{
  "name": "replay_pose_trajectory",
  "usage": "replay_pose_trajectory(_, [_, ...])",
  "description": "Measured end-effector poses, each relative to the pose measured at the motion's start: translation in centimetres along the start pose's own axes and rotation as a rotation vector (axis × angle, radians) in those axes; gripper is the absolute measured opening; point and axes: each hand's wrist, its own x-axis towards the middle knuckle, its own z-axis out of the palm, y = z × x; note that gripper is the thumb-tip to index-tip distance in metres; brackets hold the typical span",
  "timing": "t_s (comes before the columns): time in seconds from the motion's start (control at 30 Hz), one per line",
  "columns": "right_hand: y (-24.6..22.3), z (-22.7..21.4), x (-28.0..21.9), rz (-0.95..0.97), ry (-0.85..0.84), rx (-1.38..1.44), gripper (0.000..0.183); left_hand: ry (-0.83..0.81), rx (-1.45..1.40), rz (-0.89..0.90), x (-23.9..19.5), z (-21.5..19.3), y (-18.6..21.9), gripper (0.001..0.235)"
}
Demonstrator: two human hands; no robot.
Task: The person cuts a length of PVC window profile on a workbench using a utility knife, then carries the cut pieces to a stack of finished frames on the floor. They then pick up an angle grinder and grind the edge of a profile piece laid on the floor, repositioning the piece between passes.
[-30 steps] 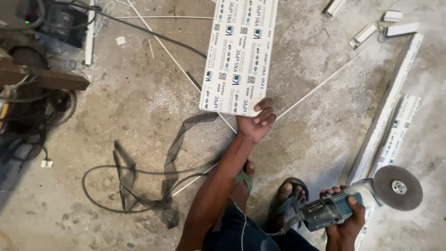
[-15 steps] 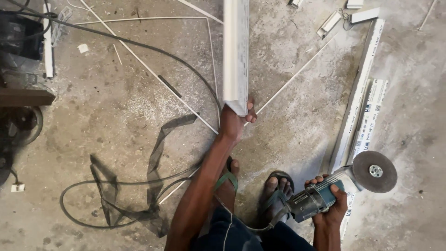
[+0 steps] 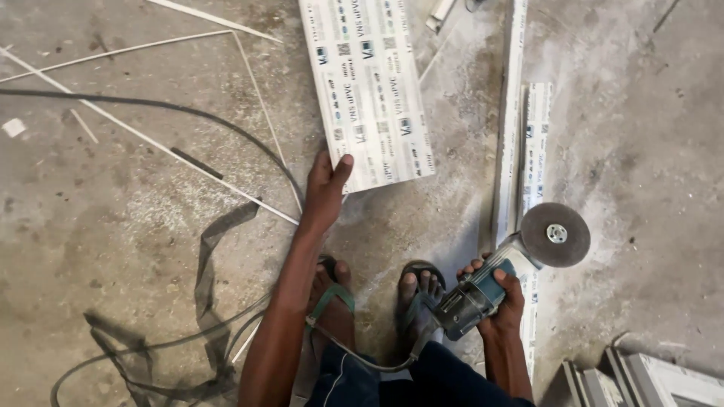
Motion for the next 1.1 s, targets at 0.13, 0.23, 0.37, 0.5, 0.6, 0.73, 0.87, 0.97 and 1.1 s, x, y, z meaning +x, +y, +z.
replay_pose_trajectory(0.13, [-0.3, -0.3, -0.1, 0.016, -0.015, 0.013, 0.051, 0.026, 0.089, -0.019, 0.5, -1.2, -2.4, 0.057])
replay_pose_trajectory(0.23, [-0.3, -0.2, 0.2, 0.026, -0.013, -0.006, 0.051, 0.1, 0.289, 0.018, 0.3, -2.4, -4.7, 0.061])
replay_pose_trajectory(0.37, [-0.4, -0.2, 0.3, 0.028, 0.034, -0.012, 0.052, 0.228, 0.89, -0.078, -1.1, -0.6, -0.4, 0.052])
replay_pose_trajectory(0.5, [-0.3, -0.1, 0.9, 0.046, 0.04, -0.009, 0.053, 0.269, 1.082, 0.142, -1.8, 0.3, -0.1, 0.057])
replay_pose_trajectory(0.6, [-0.3, 0.0, 0.9, 0.043, 0.038, -0.029, 0.053, 0.261, 1.06, 0.263, -2.4, 1.2, -1.6, 0.049])
replay_pose_trajectory(0.73, [-0.3, 0.0, 1.1, 0.048, 0.052, -0.043, 0.054, 0.119, 1.038, 0.203, -2.4, 2.3, -2.8, 0.044])
replay_pose_trajectory(0.87, [-0.4, 0.6, 1.4, 0.054, 0.083, -0.061, 0.055, -0.038, 1.067, 0.293, -2.8, 3.1, -4.1, 0.051])
replay_pose_trajectory(0.97, [-0.5, 0.5, 1.5, 0.058, 0.092, -0.059, 0.055, -0.084, 1.115, 0.363, -3.2, 3.3, -5.1, 0.054])
replay_pose_trajectory(1.1, [-0.7, 0.5, 1.9, 0.052, 0.082, -0.069, 0.054, -0.1, 1.094, 0.435, -3.6, 3.6, -5.6, 0.056])
